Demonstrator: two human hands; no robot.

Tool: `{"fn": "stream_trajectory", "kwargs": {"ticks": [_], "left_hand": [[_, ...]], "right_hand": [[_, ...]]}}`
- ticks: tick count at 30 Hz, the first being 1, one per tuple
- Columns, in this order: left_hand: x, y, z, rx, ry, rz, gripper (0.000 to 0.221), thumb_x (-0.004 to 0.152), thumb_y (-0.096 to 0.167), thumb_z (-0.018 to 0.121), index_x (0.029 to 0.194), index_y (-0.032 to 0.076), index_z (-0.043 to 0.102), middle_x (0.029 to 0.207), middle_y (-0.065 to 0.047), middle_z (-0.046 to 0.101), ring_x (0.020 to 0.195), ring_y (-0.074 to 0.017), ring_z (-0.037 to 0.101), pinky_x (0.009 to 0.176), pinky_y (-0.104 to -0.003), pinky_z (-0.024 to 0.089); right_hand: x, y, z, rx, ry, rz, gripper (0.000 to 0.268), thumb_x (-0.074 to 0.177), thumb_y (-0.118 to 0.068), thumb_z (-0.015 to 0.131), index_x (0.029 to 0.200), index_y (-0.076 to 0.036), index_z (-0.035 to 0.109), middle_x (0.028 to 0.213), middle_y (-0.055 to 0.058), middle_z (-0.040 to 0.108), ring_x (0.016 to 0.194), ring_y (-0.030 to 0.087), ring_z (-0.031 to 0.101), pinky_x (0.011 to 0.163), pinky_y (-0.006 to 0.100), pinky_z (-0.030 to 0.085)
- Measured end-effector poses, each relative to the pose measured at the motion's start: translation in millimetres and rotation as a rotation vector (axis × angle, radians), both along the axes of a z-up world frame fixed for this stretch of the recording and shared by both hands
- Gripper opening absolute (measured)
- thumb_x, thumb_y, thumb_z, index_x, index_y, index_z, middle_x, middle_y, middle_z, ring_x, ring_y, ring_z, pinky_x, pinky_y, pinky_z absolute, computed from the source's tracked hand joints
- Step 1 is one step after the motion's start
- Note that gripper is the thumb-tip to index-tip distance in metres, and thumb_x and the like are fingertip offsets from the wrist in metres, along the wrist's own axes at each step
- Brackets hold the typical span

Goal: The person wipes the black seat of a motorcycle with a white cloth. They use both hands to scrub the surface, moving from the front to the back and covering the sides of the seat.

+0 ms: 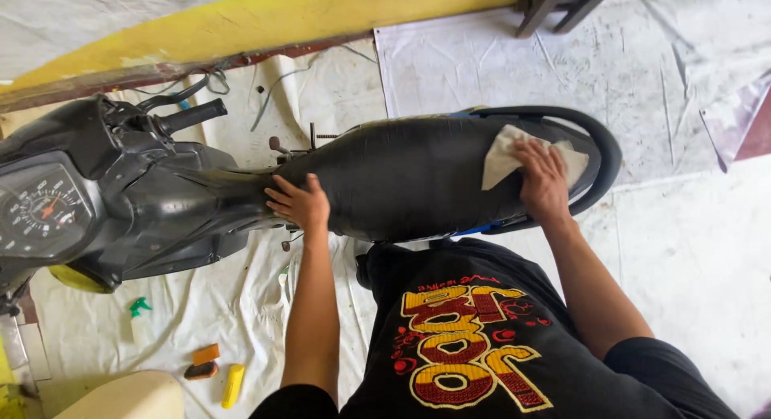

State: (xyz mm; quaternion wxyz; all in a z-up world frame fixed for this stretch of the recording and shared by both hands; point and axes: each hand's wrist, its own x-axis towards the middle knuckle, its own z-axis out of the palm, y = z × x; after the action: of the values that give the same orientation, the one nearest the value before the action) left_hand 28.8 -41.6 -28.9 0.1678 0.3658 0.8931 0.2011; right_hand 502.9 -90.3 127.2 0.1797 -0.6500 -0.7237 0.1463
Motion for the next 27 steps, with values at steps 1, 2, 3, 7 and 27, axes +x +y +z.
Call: {"fn": "stream_trajectory", "kwargs": {"ticks": [1,2,3,7,27], "left_hand": [[24,-2,18,0.012,0.003,0.012,0.088,0.097,0.063,0.054,0.162,0.011,0.026,0.166,-0.029,0.014,0.15,-0.0501,0.01,0.117,-0.066,0.01],[49,-5,35,-0.073,0.066,-0.085,0.089,0.095,0.062,0.057,0.161,0.011,0.028,0.164,-0.032,0.009,0.147,-0.0547,0.005,0.115,-0.067,0.007],[70,-9,51,-0.164,0.129,-0.181,0.09,0.092,0.062,0.059,0.16,0.012,0.03,0.162,-0.035,0.004,0.144,-0.0591,0.0,0.113,-0.068,0.005],[174,-25,42,0.352,-0.196,-0.476,0.054,0.1,0.039,0.065,0.146,0.013,0.055,0.158,-0.023,0.047,0.155,-0.0427,0.034,0.132,-0.055,0.023],[281,27,137,0.325,-0.966,-0.232,0.042,0.099,0.031,0.065,0.125,-0.002,0.062,0.111,-0.012,0.07,0.1,-0.02,0.065,0.089,-0.034,0.051]], "right_hand": [[4,6,-1,0.012,0.003,0.012,0.039,0.101,0.004,0.048,0.133,-0.013,0.064,0.15,0.006,0.061,0.152,0.027,0.046,0.129,0.051,0.028],[8,11,-3,0.036,0.022,-0.05,0.037,0.1,0.001,0.052,0.133,-0.01,0.064,0.15,0.009,0.06,0.15,0.03,0.045,0.126,0.054,0.027],[8,15,-5,0.054,0.044,-0.113,0.035,0.1,-0.001,0.055,0.133,-0.008,0.063,0.149,0.011,0.06,0.148,0.033,0.044,0.123,0.056,0.026],[-20,36,-24,0.089,0.025,-0.097,0.029,0.105,-0.007,0.058,0.132,-0.012,0.066,0.145,0.01,0.063,0.146,0.034,0.049,0.123,0.056,0.03],[1,60,5,-0.648,0.972,0.037,0.049,0.091,-0.032,0.079,0.123,0.003,0.066,0.107,0.015,0.073,0.094,0.02,0.068,0.083,0.037,0.055]]}}
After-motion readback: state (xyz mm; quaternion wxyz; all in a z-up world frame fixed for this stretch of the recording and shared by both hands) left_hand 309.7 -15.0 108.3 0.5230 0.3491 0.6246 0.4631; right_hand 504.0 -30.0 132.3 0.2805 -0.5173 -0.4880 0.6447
